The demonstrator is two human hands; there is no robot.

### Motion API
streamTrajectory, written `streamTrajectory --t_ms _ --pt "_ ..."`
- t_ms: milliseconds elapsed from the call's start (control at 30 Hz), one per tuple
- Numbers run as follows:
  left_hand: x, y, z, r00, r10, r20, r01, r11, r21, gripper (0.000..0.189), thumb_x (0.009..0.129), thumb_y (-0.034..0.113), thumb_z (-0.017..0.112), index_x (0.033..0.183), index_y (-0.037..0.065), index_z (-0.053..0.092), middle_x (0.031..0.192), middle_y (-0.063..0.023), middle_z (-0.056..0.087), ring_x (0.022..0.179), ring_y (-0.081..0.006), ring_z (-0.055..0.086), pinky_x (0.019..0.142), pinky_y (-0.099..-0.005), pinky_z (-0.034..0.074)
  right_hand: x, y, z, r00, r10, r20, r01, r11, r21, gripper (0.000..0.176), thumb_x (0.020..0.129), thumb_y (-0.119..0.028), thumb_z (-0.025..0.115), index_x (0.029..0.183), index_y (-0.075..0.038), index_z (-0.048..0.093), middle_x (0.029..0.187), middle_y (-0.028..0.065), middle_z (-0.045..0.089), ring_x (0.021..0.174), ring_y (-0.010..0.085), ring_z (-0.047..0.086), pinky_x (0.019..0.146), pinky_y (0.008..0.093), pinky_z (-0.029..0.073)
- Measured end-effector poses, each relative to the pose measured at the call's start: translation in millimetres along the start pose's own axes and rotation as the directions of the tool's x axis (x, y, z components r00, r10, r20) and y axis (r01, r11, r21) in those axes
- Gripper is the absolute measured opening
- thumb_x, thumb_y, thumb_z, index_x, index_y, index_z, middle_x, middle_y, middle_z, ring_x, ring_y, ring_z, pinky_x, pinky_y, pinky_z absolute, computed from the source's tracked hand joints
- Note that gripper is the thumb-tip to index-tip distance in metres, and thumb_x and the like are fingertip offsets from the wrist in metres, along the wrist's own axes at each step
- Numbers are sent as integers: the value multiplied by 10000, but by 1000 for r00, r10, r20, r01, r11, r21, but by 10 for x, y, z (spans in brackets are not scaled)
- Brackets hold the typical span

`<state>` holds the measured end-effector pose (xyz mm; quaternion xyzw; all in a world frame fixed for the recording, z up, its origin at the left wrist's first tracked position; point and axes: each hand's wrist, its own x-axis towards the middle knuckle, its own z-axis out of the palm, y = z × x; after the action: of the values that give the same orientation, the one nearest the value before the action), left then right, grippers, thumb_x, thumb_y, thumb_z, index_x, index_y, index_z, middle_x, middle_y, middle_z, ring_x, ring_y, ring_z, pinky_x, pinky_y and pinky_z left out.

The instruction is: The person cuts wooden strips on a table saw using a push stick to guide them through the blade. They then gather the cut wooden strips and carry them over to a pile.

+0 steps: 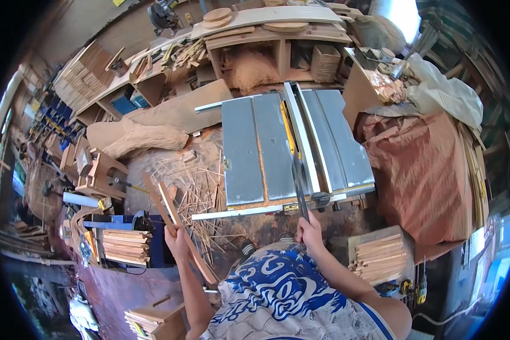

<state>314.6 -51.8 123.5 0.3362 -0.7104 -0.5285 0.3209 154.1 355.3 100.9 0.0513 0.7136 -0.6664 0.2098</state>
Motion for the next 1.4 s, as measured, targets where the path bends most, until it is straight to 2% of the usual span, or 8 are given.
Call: streamTrajectory --t_ms 100,267,467,667,867,967,1067,1400 --pt "-150 -27 79 1000 -5 -15 5 999 40 147 966 75 632 886 58 510 771 30 430 703 -72 400 636 -266 374 -187 -305 3 936 347 60 -317 756 572 474 1084 -121 465 1554 -138 407 816 51 556 561 130 511 467 310 460" --pt "-395 24 201 1000 -2 -29 5 995 103 138 965 68 625 890 63 508 776 30 432 701 -73 397 634 -258 367 81 -156 404 969 232 -81 -150 820 552 486 1068 -88 443 1550 -121 396 767 42 541 530 136 511 435 328 462" --pt "-706 360 339 989 -53 -139 64 995 73 97 938 45 615 907 61 525 783 28 445 691 -83 424 622 -275 389 -632 -1011 83 704 130 698 -290 950 115 641 1001 -85 577 1612 -69 385 739 36 606 557 96 586 482 261 475" --pt "-953 208 66 981 -58 -185 89 983 162 109 949 23 602 934 77 509 791 9 481 694 -95 487 619 -269 410 -223 -147 -118 786 -523 330 600 775 -200 631 999 -85 569 1600 -28 386 1076 138 654 898 218 660 836 347 563" --pt "-1161 74 -58 972 -95 -213 134 975 178 98 953 47 612 944 68 517 812 1 486 715 -100 484 640 -275 412 -191 249 -799 987 -138 79 154 955 -253 596 971 -77 565 1554 -54 447 1302 225 666 989 298 723 912 432 550" --pt "-1235 142 -16 970 -66 -232 112 974 195 98 953 55 616 954 64 519 816 -1 484 722 -102 480 649 -279 410 -234 -500 -1105 413 537 735 -323 842 -433 587 945 -103 597 1523 -94 491 1017 231 709 860 382 717 802 460 559" --pt "-1188 95 -107 958 20 -286 58 963 262 97 957 58 619 964 61 522 816 4 473 727 -100 473 652 -279 406 -319 -146 -1030 763 -237 601 507 796 -330 590 937 -120 620 1516 -105 508 930 207 710 814 379 703 774 460 559" --pt "-1046 -4 75 968 2 -252 23 995 95 120 1004 86 654 985 69 537 817 14 494 708 -69 476 619 -247 397 325 33 -643 943 -129 307 187 968 -167 539 973 -160 621 1499 -88 529 821 153 686 786 265 717 737 401 547"
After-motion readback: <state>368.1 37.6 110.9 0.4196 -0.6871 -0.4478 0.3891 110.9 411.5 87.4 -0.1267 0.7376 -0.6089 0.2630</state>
